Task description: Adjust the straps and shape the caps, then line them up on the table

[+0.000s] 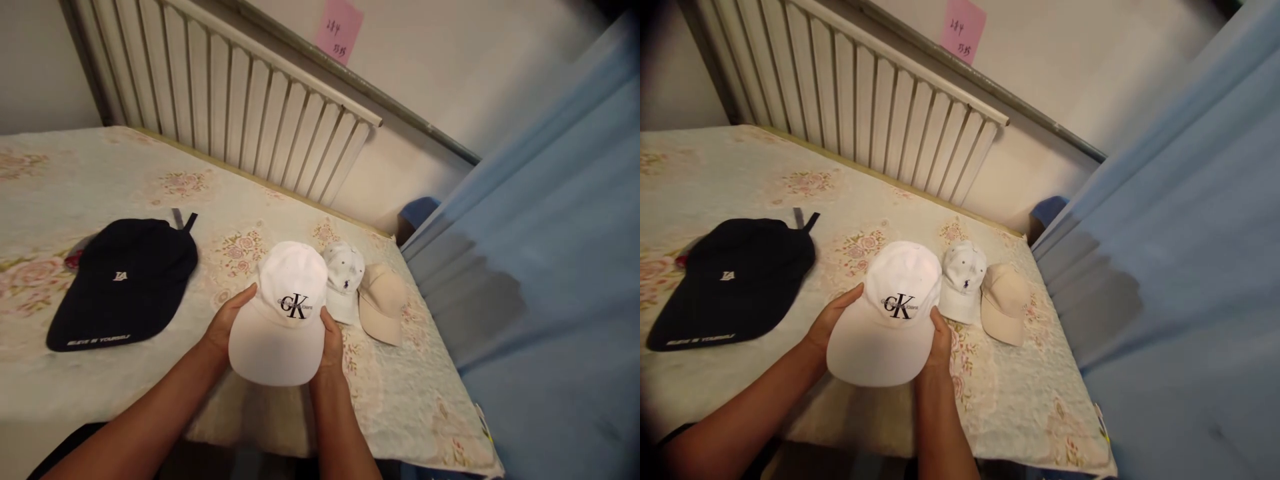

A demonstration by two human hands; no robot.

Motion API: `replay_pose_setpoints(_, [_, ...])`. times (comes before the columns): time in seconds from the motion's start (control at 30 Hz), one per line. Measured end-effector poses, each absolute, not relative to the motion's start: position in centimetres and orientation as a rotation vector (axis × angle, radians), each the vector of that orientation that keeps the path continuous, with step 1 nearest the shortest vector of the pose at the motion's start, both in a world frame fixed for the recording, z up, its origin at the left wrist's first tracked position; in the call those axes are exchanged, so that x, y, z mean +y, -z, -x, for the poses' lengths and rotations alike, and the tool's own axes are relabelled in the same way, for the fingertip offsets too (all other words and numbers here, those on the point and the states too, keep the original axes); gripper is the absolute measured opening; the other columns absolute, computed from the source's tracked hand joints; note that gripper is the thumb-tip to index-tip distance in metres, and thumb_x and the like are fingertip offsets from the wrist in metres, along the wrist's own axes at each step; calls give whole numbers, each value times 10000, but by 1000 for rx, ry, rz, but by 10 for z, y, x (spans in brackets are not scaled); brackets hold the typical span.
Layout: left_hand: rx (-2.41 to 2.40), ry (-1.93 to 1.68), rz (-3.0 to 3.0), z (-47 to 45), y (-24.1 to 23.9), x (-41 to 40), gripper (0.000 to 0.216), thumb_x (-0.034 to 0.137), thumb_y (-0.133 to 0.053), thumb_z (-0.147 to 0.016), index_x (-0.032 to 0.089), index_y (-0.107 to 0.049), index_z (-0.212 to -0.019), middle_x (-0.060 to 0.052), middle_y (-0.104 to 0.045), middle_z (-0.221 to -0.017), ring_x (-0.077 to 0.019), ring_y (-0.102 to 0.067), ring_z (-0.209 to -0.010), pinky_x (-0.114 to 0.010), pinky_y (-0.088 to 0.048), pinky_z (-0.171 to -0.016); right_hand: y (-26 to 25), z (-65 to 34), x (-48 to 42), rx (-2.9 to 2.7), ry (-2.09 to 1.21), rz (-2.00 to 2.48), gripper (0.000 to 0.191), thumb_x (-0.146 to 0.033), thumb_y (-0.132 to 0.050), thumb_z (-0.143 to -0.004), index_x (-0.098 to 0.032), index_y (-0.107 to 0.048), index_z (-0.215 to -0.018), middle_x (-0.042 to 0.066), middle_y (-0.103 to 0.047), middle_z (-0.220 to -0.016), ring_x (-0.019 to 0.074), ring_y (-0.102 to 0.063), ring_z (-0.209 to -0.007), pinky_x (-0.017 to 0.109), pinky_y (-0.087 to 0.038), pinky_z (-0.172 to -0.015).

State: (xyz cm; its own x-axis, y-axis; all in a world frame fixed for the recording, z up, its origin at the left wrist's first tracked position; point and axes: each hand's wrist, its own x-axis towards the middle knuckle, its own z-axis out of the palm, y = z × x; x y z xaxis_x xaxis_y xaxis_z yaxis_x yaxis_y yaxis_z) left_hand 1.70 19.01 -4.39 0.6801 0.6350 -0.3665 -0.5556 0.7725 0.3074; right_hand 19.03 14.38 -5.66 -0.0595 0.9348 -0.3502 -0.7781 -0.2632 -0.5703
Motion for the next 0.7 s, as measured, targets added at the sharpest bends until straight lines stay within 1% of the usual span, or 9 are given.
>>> replay_pose_setpoints(0.23, [494, -707, -139, -15, 58, 203, 671, 505, -455, -903, 58, -507, -1399, -154, -753, -1044, -372, -684, -1031, -494, -493, -978, 67, -184, 163, -202, -1671, 825, 408, -401, -511, -846, -101, -719, -1026, 123, -766, -1018, 297, -648, -1139, 507, -449, -1040])
replay_pose_setpoints(0.33, [514, -703, -141, -17, 57, 203, 681, 524, -451, -896, 64, -514, -1395, -157, -749, -1056, -377, -678, -1041, -495, -495, -974, 68, -182, 163, -188, -1669, 819, 427, -410, -506, -850, -93, -713, -1046, 126, -764, -1026, 300, -647, -1140, 513, -446, -1041])
replay_pose_setpoints(0.5, [488, -687, -147, -18, 53, 202, 722, 572, -405, -902, 60, -500, -1402, -165, -741, -1079, -380, -658, -1081, -505, -480, -988, 72, -184, 162, -224, -1726, 804, 478, -482, -496, -858, -111, -710, -1070, 130, -762, -1034, 314, -642, -1142, 543, -417, -1057])
replay_pose_setpoints(0.7, [479, -689, -148, -16, 57, 206, 809, 666, -318, -904, 57, -482, -1411, -163, -734, -1101, -368, -649, -1100, -484, -475, -991, 78, -184, 163, -119, -1705, 809, 490, -459, -448, -896, -93, -690, -1115, 135, -759, -1046, 301, -633, -1161, 533, -414, -1065])
